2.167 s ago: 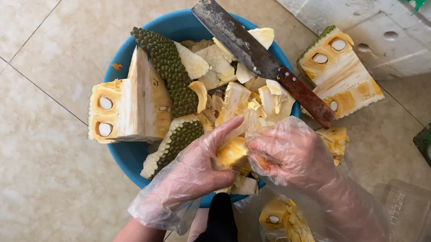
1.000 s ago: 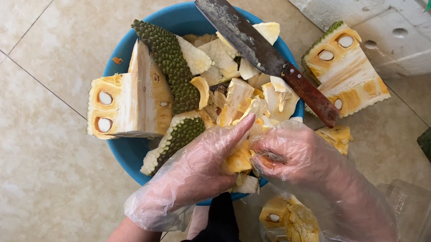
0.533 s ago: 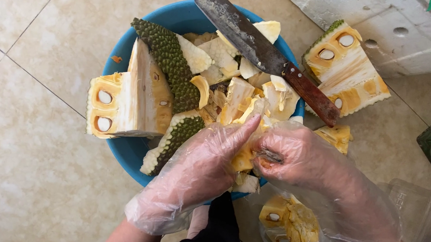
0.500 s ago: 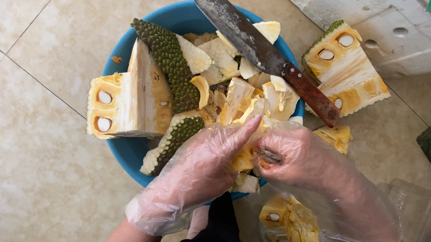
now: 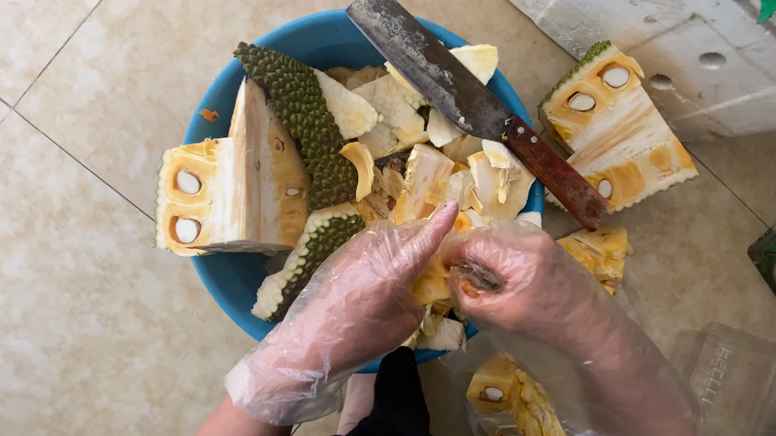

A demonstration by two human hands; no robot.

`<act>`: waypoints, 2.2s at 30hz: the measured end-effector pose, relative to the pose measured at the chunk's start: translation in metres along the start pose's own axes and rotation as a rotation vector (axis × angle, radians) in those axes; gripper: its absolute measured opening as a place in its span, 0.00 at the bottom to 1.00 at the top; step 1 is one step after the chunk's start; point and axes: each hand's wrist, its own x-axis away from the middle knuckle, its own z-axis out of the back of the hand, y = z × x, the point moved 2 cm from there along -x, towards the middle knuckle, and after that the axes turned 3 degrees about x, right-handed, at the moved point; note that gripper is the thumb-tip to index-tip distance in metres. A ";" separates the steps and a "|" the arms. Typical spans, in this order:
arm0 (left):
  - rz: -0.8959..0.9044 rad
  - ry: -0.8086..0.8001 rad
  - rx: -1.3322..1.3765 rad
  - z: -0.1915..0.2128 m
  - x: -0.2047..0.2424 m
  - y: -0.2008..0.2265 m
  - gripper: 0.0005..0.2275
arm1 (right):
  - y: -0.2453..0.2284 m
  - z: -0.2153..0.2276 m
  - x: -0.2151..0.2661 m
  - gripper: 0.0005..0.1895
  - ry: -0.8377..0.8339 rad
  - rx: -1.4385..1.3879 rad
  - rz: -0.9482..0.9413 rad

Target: Extracting edible bulbs from jackfruit segments by hand and placing them into containers

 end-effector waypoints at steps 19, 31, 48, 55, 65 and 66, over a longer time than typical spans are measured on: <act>0.149 -0.009 0.234 0.037 -0.026 0.034 0.28 | 0.010 -0.014 0.012 0.12 0.363 0.001 0.118; 0.138 0.010 0.177 0.038 -0.029 0.041 0.26 | -0.009 -0.004 -0.001 0.05 0.295 0.198 0.315; 0.124 0.174 0.215 0.005 -0.005 0.007 0.34 | 0.037 -0.031 0.024 0.07 0.571 -0.445 -0.387; 0.096 0.109 0.224 0.019 -0.024 0.022 0.33 | 0.004 -0.010 0.010 0.18 0.297 -0.176 0.034; 0.158 0.212 0.518 0.008 -0.002 0.017 0.31 | 0.039 -0.032 0.022 0.09 0.474 -0.532 -0.261; 0.212 0.279 0.758 0.008 -0.001 0.019 0.25 | 0.050 -0.044 0.025 0.11 0.556 -0.746 -0.367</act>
